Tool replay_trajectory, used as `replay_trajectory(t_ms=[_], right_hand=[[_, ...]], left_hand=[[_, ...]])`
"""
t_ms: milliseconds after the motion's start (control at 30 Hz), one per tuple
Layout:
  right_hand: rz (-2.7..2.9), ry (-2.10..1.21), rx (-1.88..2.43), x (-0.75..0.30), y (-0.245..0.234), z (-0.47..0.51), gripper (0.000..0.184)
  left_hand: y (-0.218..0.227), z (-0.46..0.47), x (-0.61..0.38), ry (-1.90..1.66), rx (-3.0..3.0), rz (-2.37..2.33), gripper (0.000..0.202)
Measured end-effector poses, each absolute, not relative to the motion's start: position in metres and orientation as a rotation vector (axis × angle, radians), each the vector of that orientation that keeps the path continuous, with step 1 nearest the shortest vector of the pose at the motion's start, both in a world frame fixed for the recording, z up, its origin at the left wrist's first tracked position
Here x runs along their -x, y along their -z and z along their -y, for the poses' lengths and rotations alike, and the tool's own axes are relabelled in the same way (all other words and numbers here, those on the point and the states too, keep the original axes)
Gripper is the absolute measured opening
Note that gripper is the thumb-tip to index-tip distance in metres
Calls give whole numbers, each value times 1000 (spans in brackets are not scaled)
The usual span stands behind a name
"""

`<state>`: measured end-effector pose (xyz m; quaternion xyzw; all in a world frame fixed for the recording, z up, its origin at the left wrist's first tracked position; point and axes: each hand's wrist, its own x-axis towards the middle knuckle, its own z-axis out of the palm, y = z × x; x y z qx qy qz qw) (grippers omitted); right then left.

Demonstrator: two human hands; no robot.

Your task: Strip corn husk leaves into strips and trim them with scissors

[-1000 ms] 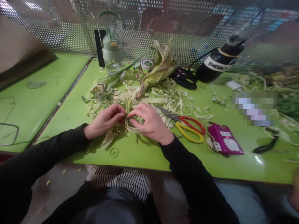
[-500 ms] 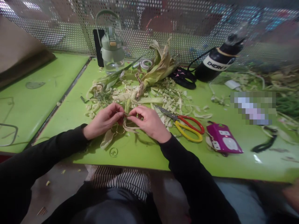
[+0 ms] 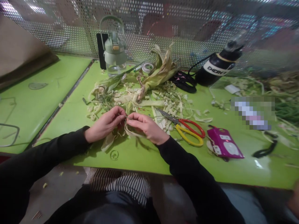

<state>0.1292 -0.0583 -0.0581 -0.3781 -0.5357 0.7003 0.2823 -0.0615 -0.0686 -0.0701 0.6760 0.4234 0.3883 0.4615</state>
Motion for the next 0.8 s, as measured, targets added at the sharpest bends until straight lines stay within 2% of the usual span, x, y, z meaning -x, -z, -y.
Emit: replay_trajectory(t_ms=[167, 433, 600, 800], right_hand=[[1550, -1897, 997, -132, 59, 56, 23], [1198, -1774, 944, -123, 63, 62, 20], [981, -1794, 804, -119, 59, 66, 23], [1196, -1807, 937, -119, 54, 70, 21]], left_hand=[[69, 69, 63, -1020, -1499, -1064, 12], [63, 66, 64, -930, -1015, -551, 21], [67, 67, 58, -932, -782, -596, 15], [62, 66, 62, -911, -940, -728, 12]])
